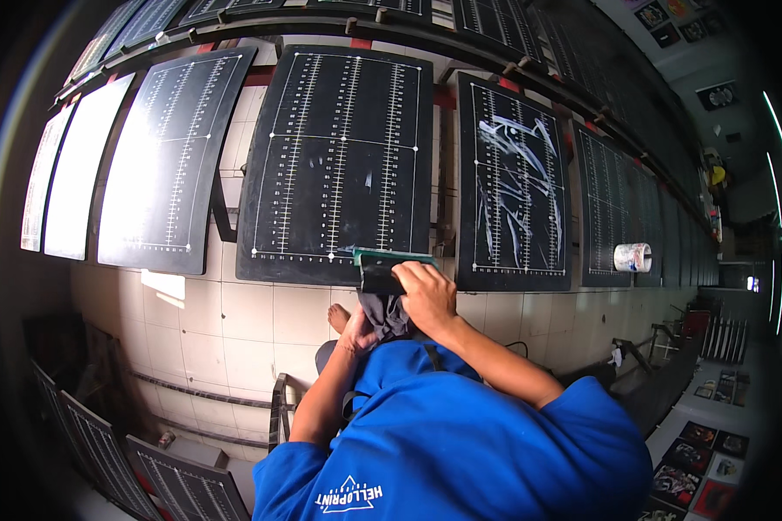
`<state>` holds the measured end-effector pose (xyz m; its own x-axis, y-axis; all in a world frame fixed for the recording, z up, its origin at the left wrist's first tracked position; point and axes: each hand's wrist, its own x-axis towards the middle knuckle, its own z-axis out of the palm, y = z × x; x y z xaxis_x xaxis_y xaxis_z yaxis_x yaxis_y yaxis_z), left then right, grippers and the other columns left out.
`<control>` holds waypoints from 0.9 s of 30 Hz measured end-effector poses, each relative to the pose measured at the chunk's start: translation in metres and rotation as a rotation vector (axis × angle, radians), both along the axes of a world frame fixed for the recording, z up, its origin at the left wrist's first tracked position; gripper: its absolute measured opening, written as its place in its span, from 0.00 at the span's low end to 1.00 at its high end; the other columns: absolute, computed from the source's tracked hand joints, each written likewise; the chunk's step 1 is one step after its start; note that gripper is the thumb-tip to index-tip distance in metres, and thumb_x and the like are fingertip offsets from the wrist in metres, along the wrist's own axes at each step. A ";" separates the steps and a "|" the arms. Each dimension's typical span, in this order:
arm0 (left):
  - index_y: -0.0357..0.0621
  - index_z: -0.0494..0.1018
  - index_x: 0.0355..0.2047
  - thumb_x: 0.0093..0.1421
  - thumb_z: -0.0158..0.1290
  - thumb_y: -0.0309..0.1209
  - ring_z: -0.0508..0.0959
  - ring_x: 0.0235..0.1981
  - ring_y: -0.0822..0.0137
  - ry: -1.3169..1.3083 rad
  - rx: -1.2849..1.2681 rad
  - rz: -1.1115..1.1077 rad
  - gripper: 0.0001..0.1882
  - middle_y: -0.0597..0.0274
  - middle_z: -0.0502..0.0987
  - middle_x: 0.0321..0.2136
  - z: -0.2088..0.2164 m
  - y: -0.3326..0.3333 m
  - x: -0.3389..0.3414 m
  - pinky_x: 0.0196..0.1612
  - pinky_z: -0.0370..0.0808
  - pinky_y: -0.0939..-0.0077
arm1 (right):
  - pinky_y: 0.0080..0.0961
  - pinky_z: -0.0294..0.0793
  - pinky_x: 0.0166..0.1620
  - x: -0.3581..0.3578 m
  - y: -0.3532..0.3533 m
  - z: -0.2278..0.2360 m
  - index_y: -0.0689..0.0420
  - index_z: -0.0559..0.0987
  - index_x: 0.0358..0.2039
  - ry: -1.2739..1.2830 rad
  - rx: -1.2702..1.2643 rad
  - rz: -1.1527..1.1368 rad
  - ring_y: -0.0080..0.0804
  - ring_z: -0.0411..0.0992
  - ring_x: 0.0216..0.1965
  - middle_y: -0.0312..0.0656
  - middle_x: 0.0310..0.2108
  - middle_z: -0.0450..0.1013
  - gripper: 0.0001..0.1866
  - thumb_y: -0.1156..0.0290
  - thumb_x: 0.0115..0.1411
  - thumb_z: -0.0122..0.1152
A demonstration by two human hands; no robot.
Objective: The person uses a squeegee to spread a white substance across a black printing screen, then wipes the screen with a cloth. The person repeats this process on multiple screens and briefly cleans the floor with the cloth.
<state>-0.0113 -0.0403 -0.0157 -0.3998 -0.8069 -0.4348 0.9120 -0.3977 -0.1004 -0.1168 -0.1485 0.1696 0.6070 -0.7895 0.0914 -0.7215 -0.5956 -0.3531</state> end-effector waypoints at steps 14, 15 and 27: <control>0.43 0.67 0.58 0.67 0.41 0.55 0.76 0.53 0.54 -0.013 -0.051 0.002 0.31 0.54 0.74 0.54 0.027 -0.014 -0.016 0.58 0.72 0.55 | 0.28 0.76 0.34 -0.084 -0.123 0.032 0.69 0.81 0.31 -0.790 0.892 -0.491 0.30 0.77 0.27 0.43 0.24 0.78 0.17 0.70 0.41 0.65; 0.43 0.68 0.58 0.66 0.42 0.55 0.76 0.53 0.54 -0.060 -0.022 0.029 0.31 0.55 0.74 0.54 0.018 -0.012 -0.020 0.58 0.72 0.55 | 0.28 0.75 0.33 -0.114 -0.139 0.034 0.69 0.80 0.30 -0.787 0.837 -0.541 0.30 0.76 0.25 0.43 0.24 0.78 0.16 0.70 0.42 0.65; 0.45 0.68 0.59 0.66 0.42 0.55 0.74 0.56 0.55 -0.247 0.192 0.084 0.31 0.55 0.73 0.56 -0.012 0.029 -0.051 0.59 0.70 0.56 | 0.45 0.74 0.48 -0.455 -0.292 0.021 0.57 0.77 0.47 0.104 -0.317 -1.021 0.53 0.75 0.46 0.51 0.45 0.76 0.20 0.66 0.54 0.63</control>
